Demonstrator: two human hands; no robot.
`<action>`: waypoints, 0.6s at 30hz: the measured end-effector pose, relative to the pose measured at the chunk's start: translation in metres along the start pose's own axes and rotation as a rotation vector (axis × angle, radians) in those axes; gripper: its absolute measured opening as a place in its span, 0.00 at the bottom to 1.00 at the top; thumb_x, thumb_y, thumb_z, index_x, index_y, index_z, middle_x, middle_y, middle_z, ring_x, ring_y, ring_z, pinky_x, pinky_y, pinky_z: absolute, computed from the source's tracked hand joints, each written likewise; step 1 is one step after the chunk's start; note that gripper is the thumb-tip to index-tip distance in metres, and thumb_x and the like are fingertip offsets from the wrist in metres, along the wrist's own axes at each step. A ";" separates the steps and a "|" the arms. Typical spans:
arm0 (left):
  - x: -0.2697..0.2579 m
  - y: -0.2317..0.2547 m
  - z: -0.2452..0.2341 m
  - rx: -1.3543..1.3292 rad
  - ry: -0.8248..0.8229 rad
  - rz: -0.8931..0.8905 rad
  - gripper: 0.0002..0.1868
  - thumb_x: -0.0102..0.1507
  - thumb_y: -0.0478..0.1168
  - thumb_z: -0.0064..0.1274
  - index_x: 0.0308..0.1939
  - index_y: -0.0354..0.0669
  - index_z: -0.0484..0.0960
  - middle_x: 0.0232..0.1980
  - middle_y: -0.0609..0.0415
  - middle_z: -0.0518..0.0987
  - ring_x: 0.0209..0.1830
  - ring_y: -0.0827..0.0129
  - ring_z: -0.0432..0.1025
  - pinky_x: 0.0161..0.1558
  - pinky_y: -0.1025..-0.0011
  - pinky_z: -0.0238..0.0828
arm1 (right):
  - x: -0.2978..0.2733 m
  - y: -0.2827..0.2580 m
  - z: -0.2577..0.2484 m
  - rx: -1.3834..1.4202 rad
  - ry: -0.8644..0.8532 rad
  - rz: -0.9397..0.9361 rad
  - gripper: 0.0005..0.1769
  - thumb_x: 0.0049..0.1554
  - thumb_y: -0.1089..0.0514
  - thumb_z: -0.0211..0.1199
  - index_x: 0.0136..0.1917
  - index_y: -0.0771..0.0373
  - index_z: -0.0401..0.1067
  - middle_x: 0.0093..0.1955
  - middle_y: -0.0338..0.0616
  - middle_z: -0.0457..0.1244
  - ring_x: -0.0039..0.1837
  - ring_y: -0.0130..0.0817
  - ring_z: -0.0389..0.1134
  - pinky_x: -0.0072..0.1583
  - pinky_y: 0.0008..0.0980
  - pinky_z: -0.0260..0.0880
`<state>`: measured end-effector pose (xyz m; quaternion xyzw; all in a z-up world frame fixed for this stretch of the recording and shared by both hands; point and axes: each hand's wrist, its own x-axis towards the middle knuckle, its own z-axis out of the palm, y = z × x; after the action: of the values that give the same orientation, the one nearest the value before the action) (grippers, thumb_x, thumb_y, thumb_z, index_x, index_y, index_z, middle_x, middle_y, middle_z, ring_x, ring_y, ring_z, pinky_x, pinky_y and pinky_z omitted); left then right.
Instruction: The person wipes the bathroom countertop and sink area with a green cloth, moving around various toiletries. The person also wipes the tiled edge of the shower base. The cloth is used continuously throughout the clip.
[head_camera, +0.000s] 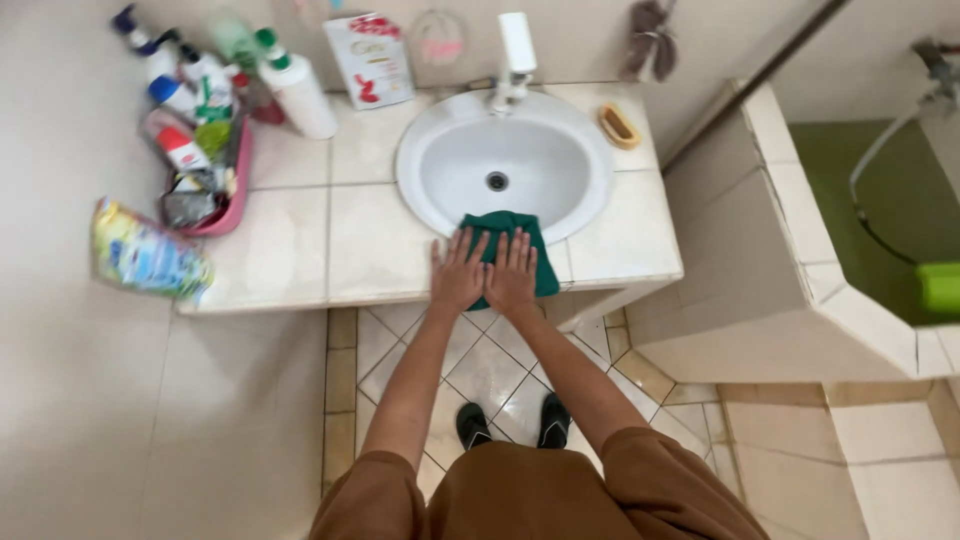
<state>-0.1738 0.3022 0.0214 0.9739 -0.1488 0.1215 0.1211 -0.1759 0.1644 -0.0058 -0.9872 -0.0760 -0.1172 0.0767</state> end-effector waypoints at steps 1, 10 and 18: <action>-0.014 -0.022 -0.013 -0.001 0.007 -0.028 0.34 0.68 0.49 0.39 0.80 0.68 0.54 0.81 0.51 0.57 0.81 0.56 0.50 0.74 0.37 0.39 | 0.003 -0.028 0.004 -0.001 -0.006 -0.028 0.41 0.63 0.44 0.42 0.83 0.65 0.40 0.84 0.67 0.34 0.85 0.61 0.32 0.78 0.59 0.32; -0.079 -0.113 -0.008 0.236 0.105 -0.395 0.32 0.70 0.55 0.30 0.81 0.66 0.53 0.83 0.55 0.54 0.82 0.61 0.47 0.75 0.42 0.20 | 0.015 -0.127 0.021 0.148 -0.187 -0.286 0.39 0.67 0.43 0.36 0.85 0.55 0.32 0.86 0.62 0.28 0.86 0.58 0.26 0.79 0.58 0.24; -0.040 -0.035 -0.014 0.129 0.093 -0.174 0.39 0.62 0.52 0.41 0.79 0.59 0.56 0.83 0.43 0.49 0.72 0.29 0.57 0.76 0.39 0.35 | -0.003 -0.034 -0.018 0.131 -0.147 -0.297 0.34 0.66 0.40 0.37 0.84 0.40 0.42 0.87 0.46 0.32 0.86 0.48 0.30 0.80 0.54 0.26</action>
<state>-0.2022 0.3491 0.0165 0.9822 -0.0496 0.1651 0.0751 -0.1890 0.1945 0.0156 -0.9639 -0.2340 -0.0496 0.1170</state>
